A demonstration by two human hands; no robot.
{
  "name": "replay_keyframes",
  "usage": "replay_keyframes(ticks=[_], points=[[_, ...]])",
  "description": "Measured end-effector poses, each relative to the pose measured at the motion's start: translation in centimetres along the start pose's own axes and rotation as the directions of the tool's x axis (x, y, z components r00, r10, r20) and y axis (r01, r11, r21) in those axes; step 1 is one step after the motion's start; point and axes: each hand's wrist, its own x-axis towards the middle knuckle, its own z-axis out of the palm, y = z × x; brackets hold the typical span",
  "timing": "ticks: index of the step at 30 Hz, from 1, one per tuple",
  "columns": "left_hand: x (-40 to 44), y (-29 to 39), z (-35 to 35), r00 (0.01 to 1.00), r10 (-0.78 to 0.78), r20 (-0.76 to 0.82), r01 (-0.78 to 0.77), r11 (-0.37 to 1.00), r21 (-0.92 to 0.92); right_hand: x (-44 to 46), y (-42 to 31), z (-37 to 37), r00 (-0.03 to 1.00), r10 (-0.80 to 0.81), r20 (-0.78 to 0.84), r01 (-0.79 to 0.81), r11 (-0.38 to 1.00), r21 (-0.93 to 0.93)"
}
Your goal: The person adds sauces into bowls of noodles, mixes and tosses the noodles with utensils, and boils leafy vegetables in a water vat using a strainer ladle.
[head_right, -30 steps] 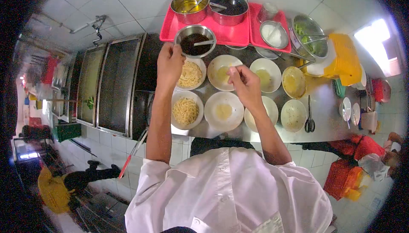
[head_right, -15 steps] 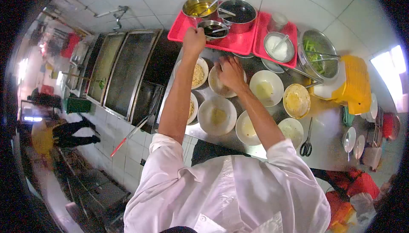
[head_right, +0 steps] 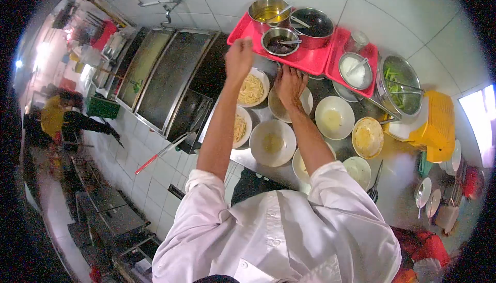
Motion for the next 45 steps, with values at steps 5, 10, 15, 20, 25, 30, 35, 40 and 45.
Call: replay_keyframes(ticks=[5,10,15,20,25,30,35,40,45], points=[[-7.9,-5.8,-8.3,0.997,-0.025,-0.079,0.003,0.963,-0.271,-4.7,0.0,-6.5,0.996,-0.079,0.032,0.079,0.997,-0.02],[-21.1,-12.4,-16.3,0.974,-0.198,0.107,0.201,0.979,-0.018,-4.4,-2.7,-12.9,0.945,-0.06,0.321,-0.058,0.937,0.346],[-31.2,-20.1,-18.8,0.91,-0.396,0.12,0.409,0.905,-0.114,-0.7,-6.4,-10.6,0.776,-0.157,0.611,0.158,0.986,0.053],[-37.3,-30.4,-20.7,0.804,-0.57,0.169,0.564,0.821,0.087,0.0,-9.4,-6.6,0.727,-0.263,0.634,0.483,0.852,-0.2],[-47.1,-40.0,-25.2,0.646,-0.741,0.185,0.607,0.645,0.464,1.8,-12.4,-10.5,0.824,-0.319,0.468,0.531,0.724,-0.441],[-56.6,-51.2,-26.7,0.627,-0.477,0.616,-0.129,0.716,0.686,-1.7,-13.5,-8.2,0.798,-0.31,0.516,0.552,0.719,-0.422],[-51.5,-49.0,-24.3,0.567,-0.714,0.41,0.512,0.696,0.504,-3.4,-12.8,-4.1,0.861,-0.048,0.506,0.336,0.8,-0.497],[-47.9,-49.3,-23.3,0.591,-0.68,0.434,0.719,0.688,0.1,-3.1,-10.1,-2.1,0.683,0.414,0.602,-0.281,0.909,-0.307],[-47.3,-49.8,-23.6,0.46,-0.807,0.371,0.808,0.553,0.202,-1.7,-7.6,-3.9,0.716,0.358,0.6,-0.479,0.877,0.048]])
